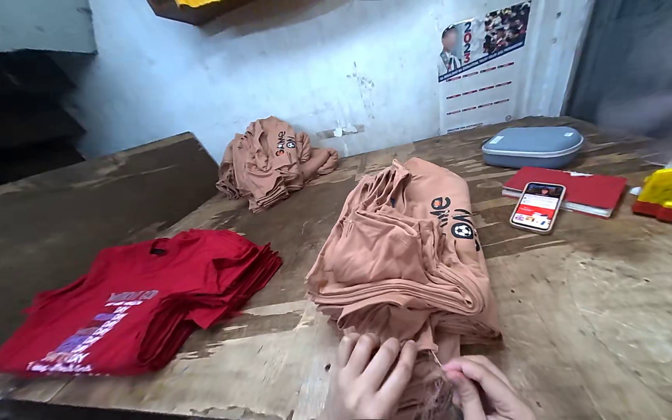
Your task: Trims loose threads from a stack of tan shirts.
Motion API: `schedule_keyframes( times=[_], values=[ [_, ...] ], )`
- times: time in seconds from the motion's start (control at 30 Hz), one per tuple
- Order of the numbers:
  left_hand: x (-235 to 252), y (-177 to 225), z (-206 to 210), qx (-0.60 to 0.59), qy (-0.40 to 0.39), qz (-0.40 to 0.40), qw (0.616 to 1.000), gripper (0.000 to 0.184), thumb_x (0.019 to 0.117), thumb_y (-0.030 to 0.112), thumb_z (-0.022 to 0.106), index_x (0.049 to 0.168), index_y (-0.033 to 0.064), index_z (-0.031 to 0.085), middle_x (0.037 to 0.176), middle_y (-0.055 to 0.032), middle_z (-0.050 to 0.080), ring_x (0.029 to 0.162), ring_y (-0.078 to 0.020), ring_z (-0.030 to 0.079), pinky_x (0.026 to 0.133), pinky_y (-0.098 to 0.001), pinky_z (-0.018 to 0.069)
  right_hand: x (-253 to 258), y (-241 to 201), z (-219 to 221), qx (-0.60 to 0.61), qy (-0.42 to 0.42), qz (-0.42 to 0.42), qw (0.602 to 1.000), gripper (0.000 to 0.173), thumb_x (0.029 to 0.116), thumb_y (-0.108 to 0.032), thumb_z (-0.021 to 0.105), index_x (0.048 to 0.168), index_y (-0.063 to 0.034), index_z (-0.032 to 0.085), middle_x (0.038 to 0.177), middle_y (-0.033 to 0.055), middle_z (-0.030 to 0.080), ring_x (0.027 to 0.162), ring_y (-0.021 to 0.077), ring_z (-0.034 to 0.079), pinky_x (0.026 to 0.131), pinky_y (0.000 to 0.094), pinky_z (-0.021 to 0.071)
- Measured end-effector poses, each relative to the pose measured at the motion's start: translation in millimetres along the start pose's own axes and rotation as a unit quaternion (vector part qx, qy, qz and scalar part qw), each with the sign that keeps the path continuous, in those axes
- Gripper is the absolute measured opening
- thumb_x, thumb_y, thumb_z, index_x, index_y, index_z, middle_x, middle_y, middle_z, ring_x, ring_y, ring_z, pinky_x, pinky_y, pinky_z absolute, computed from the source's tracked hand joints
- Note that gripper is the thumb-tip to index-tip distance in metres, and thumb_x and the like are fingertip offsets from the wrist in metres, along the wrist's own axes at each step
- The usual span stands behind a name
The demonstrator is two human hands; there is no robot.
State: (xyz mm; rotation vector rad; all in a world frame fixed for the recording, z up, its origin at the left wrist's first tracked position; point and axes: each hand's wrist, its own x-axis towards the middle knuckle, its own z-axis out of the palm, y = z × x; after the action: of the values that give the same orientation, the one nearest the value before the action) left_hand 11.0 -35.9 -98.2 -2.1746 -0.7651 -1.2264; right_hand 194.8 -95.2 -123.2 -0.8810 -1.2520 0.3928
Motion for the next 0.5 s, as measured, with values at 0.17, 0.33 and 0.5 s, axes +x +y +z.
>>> schedule_keyframes(
  times=[0.17, 0.33, 0.5],
  values=[
    [5, 2, -3, -0.028, 0.006, -0.073, 0.997, 0.018, 0.0977, 0.022, 0.064, 0.113, 0.0235, 0.075, 0.101, 0.0025, 0.072, 0.091, -0.0156, 0.062, 0.084, -0.0369, 0.0461, 3, 0, -4, -0.174, 0.022, -0.006, 0.985, 0.027, 0.0896, -0.029, 0.076, 0.102, -0.0043, 0.075, 0.106, 0.0095, 0.069, 0.101, 0.0140, 0.065, 0.087, 0.0294, 0.0562],
    [9, -2, -2, -0.084, 0.004, -0.162, 0.983, 0.020, 0.0949, 0.029, 0.069, 0.113, 0.0234, 0.076, 0.103, 0.0032, 0.072, 0.095, -0.0138, 0.064, 0.083, -0.0369, 0.0503, -2, -11, 18, -0.332, 0.030, -0.086, 0.939, 0.073, 0.0757, -0.069, 0.077, 0.113, -0.0072, 0.071, 0.115, 0.0198, 0.064, 0.108, 0.0295, 0.062, 0.091, 0.0441, 0.0536],
    [4, -4, -3, -0.133, -0.025, -0.170, 0.976, 0.036, 0.0902, 0.037, 0.077, 0.123, 0.0232, 0.075, 0.109, 0.0033, 0.072, 0.099, -0.0134, 0.065, 0.086, -0.0381, 0.0533, 3, 14, 28, -0.320, 0.061, -0.156, 0.932, 0.015, 0.0900, -0.012, 0.068, 0.098, -0.0146, 0.081, 0.095, 0.0032, 0.073, 0.094, 0.0155, 0.068, 0.091, 0.0314, 0.0550]
  ],
)
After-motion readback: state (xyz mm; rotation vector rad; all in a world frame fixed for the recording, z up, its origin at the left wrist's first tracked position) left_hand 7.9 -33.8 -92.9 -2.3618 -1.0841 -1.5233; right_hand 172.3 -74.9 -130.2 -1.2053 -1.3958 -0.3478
